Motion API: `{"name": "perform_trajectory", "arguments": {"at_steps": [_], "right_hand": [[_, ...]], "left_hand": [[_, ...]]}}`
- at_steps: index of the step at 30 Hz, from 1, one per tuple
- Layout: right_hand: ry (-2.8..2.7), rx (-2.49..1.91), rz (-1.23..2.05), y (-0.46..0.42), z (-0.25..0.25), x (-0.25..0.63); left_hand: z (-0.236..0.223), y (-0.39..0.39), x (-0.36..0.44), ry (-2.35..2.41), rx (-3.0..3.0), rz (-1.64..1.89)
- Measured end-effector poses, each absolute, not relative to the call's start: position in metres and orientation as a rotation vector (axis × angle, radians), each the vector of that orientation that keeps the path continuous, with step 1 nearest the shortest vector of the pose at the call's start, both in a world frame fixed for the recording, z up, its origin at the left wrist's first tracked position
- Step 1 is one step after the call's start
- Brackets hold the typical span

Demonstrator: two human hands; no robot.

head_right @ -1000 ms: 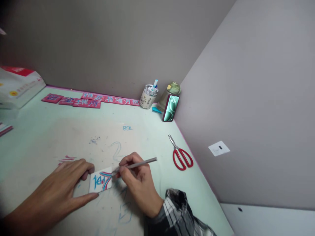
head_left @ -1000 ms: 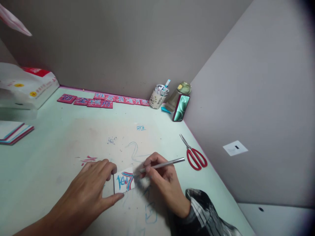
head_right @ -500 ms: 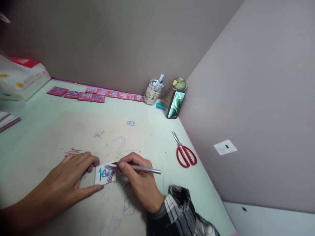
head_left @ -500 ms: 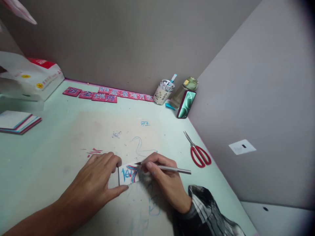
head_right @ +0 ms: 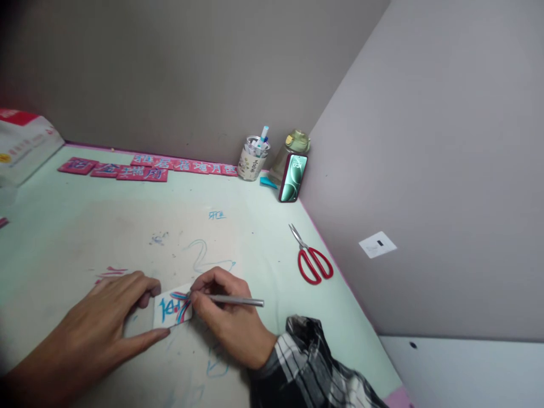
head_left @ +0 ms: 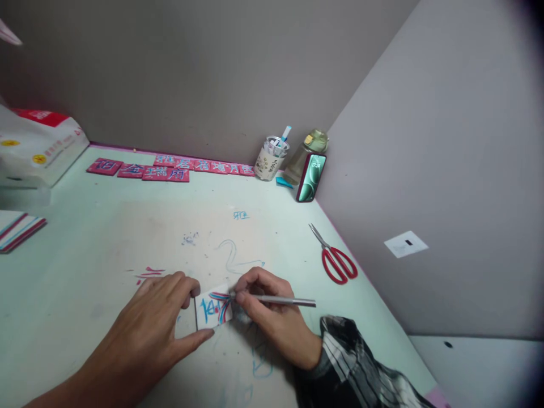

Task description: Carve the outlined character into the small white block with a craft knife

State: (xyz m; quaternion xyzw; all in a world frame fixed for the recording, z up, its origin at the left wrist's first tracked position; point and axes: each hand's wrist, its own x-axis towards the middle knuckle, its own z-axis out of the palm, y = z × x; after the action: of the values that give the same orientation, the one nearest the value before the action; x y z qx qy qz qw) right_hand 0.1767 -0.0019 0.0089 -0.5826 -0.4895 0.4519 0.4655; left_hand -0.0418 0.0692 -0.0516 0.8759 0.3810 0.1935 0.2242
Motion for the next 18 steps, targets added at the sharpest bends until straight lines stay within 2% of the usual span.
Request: {"name": "perform_trajectory", "arguments": {"at_steps": [18], "right_hand": [[-1.232,-1.427,1.078,-0.001,0.008,0.176]], "left_hand": [[-0.035,0.072,-0.035,1.127,2.343,0.331]]}}
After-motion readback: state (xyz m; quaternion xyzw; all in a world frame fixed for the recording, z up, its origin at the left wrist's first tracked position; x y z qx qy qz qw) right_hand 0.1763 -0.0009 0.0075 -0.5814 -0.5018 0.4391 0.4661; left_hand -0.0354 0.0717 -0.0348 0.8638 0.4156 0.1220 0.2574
